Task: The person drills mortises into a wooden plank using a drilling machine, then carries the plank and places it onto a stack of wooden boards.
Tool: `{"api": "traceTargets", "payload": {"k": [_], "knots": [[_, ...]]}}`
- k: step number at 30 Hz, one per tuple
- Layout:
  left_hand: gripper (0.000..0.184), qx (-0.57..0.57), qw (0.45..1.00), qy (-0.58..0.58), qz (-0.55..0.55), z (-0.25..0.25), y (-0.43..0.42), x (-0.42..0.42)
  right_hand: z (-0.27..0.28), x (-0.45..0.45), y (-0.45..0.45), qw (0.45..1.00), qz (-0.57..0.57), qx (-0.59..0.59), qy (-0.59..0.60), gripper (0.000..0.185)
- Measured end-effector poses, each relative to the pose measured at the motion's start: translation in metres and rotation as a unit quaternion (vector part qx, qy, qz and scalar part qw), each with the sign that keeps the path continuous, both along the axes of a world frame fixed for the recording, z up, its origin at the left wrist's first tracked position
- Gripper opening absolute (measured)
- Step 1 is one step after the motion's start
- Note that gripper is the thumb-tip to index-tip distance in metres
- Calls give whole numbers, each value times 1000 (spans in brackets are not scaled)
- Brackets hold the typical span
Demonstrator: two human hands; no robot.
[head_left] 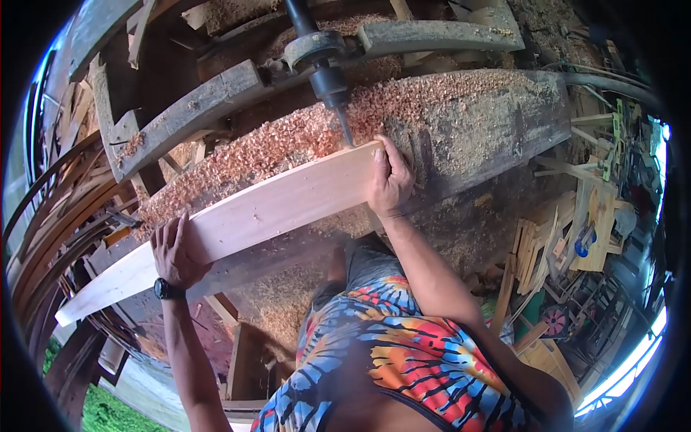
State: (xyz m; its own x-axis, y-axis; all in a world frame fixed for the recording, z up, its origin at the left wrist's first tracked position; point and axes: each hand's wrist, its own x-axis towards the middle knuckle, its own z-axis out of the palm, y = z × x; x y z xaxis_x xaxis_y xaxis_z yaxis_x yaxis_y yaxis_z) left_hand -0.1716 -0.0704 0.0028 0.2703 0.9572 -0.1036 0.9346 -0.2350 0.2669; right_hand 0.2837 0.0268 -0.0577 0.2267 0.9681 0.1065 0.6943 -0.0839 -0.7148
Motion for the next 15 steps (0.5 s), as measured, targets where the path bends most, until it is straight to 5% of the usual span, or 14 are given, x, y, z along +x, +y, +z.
{"api": "traceTargets", "payload": {"k": [15], "knots": [[118, -35, 999, 14, 29, 2, 11, -2, -1, -4, 24, 996, 27, 68, -42, 29]]}}
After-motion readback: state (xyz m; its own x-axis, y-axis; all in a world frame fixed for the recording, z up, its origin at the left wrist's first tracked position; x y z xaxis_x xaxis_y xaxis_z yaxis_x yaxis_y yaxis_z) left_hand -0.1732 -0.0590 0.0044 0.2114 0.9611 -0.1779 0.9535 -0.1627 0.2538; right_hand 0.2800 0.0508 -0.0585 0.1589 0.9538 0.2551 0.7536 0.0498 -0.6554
